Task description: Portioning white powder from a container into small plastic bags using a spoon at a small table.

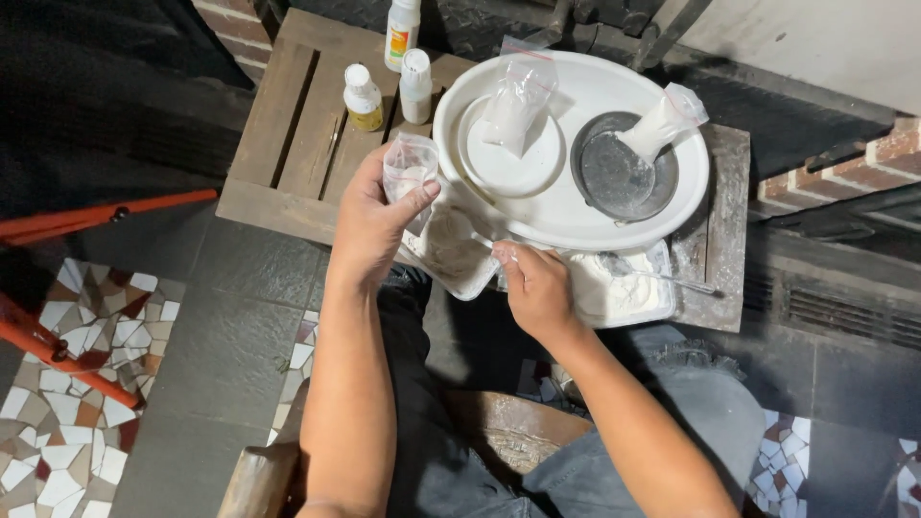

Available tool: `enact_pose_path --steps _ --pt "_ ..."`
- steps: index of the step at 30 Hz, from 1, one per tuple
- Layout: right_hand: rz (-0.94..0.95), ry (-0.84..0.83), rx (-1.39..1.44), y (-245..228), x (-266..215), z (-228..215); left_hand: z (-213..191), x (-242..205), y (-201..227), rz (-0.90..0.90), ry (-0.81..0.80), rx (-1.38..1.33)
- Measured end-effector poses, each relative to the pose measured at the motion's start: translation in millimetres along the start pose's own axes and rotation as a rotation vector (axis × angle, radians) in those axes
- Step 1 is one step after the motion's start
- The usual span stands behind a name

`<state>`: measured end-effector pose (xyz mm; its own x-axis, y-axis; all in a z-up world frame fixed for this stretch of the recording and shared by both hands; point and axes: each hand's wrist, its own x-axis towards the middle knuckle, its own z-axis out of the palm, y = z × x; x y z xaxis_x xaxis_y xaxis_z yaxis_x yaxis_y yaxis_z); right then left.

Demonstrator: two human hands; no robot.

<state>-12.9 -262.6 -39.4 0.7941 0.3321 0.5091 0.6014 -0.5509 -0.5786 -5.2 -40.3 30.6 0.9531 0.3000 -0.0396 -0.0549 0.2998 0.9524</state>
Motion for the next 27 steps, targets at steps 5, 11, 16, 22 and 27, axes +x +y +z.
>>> enact_pose_path --steps 5,11,16,22,27 --pt "0.206 0.016 0.100 2.5 -0.3 -4.3 1.6 -3.6 0.3 -0.021 0.037 0.084" --pt "0.587 -0.010 0.181 -9.5 5.0 -37.3 0.5 -3.3 -3.2 -0.045 0.077 0.235" --pt "0.646 0.036 0.299 -23.2 11.4 -66.0 1.7 -4.9 -3.4 -0.051 0.063 0.362" --pt "0.492 0.191 0.522 -26.2 16.2 -84.9 -4.3 -1.5 -7.6 0.015 0.002 0.576" --pt "0.408 0.205 0.526 -27.6 25.2 -82.5 -0.8 -8.1 -12.3 0.086 -0.139 0.645"
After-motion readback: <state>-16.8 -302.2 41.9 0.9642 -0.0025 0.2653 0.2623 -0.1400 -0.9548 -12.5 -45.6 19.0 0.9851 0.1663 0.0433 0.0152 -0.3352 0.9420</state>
